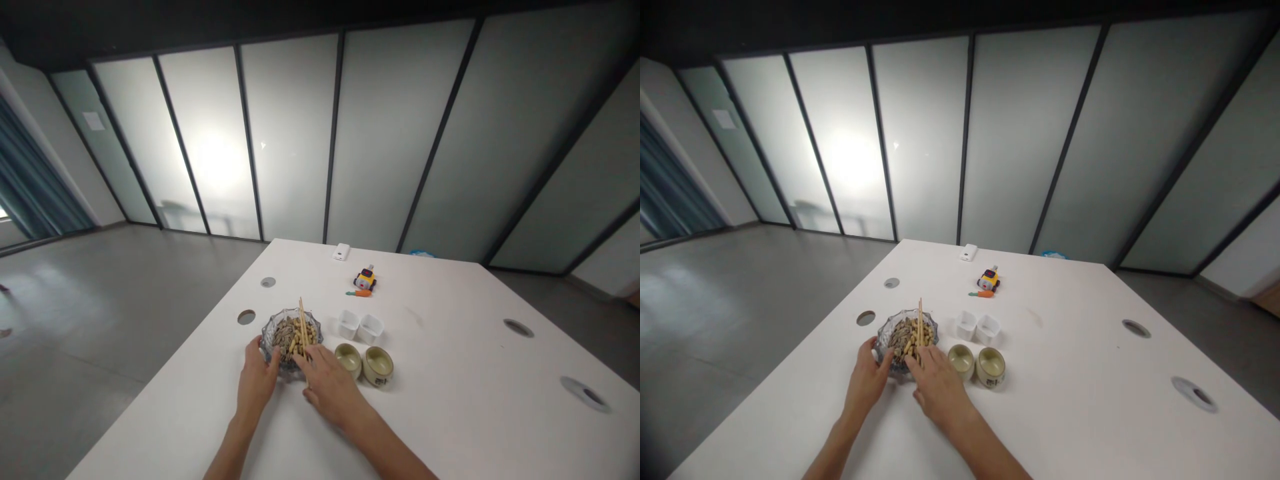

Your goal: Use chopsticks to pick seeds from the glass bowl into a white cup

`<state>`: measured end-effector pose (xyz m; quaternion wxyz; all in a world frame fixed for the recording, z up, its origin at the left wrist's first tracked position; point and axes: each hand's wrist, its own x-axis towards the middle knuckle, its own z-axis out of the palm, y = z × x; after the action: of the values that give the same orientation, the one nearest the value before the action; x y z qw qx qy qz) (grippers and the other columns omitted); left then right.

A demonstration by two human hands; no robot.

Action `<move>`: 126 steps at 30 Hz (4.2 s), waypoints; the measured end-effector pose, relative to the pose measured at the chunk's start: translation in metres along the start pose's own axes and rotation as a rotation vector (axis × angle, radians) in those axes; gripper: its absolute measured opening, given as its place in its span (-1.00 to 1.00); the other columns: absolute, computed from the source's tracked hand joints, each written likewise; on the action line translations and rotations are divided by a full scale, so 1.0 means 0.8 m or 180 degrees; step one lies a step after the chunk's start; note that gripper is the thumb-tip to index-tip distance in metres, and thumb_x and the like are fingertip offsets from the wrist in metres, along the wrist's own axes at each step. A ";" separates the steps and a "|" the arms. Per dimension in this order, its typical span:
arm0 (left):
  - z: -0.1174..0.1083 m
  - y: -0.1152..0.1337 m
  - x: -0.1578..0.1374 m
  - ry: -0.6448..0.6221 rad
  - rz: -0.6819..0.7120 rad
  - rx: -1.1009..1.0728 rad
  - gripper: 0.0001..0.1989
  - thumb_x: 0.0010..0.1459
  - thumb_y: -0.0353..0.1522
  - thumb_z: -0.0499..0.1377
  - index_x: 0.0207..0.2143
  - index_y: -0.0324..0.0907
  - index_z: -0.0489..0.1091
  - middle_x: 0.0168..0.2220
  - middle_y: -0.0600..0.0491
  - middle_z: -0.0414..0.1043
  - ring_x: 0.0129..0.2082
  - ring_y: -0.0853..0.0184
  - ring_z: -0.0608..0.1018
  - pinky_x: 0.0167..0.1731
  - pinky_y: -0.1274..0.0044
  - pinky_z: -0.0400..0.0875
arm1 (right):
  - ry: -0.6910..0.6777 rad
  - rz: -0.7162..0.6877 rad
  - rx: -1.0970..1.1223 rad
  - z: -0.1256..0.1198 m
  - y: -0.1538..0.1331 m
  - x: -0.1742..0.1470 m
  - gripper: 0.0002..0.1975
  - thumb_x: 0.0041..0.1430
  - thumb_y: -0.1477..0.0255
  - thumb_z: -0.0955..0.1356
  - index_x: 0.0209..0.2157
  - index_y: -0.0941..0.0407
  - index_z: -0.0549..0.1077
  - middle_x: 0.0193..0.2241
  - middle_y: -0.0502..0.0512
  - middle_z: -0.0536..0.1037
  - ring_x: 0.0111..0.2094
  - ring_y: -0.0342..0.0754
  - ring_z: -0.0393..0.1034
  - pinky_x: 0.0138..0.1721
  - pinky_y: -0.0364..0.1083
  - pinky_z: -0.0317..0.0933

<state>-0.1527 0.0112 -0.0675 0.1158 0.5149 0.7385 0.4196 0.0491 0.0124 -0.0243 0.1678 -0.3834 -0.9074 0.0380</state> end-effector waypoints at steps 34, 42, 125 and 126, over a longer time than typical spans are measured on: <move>0.012 0.079 -0.139 -0.2316 0.2650 0.0752 -0.50 0.20 -0.25 0.27 0.19 -0.02 0.36 0.28 -0.05 0.37 0.22 0.00 0.38 0.21 0.17 0.23 | 0.0186 0.0729 0.0131 0.001 0.037 -0.237 -0.56 0.28 0.42 0.37 0.18 -0.04 0.49 0.22 0.11 0.51 0.23 0.10 0.39 0.27 0.12 0.29; 0.011 0.086 -0.140 -0.2209 0.2585 0.0647 -0.58 0.21 -0.26 0.27 0.12 0.00 0.40 0.20 -0.01 0.42 0.14 0.06 0.39 0.16 0.22 0.26 | 0.0277 0.0789 0.0218 0.003 0.034 -0.227 -0.58 0.24 0.47 0.39 0.13 -0.05 0.51 0.16 0.10 0.54 0.19 0.09 0.39 0.23 0.09 0.29; 0.015 0.085 -0.125 -0.2577 0.2068 0.0155 -0.63 0.15 -0.44 0.27 0.02 -0.05 0.44 0.11 0.01 0.46 0.11 0.10 0.41 0.13 0.25 0.32 | 0.0810 0.0353 0.0442 0.014 0.034 -0.218 -0.73 0.30 0.59 0.30 -0.07 0.01 0.51 -0.19 0.08 0.63 -0.12 0.01 0.51 -0.02 -0.02 0.39; 0.016 0.085 -0.124 -0.2581 0.2068 0.0143 -0.63 0.16 -0.44 0.27 0.02 -0.05 0.43 0.11 0.01 0.46 0.10 0.10 0.41 0.13 0.26 0.32 | 0.0816 0.0333 0.0434 0.014 0.034 -0.218 -0.73 0.29 0.59 0.30 -0.07 0.01 0.51 -0.19 0.07 0.63 -0.12 0.00 0.51 -0.02 -0.03 0.39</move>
<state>-0.0559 -0.0599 -0.0508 0.2453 0.8411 0.4452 0.1847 0.1770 -0.0912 -0.0880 0.3058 -0.4195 -0.8527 0.0590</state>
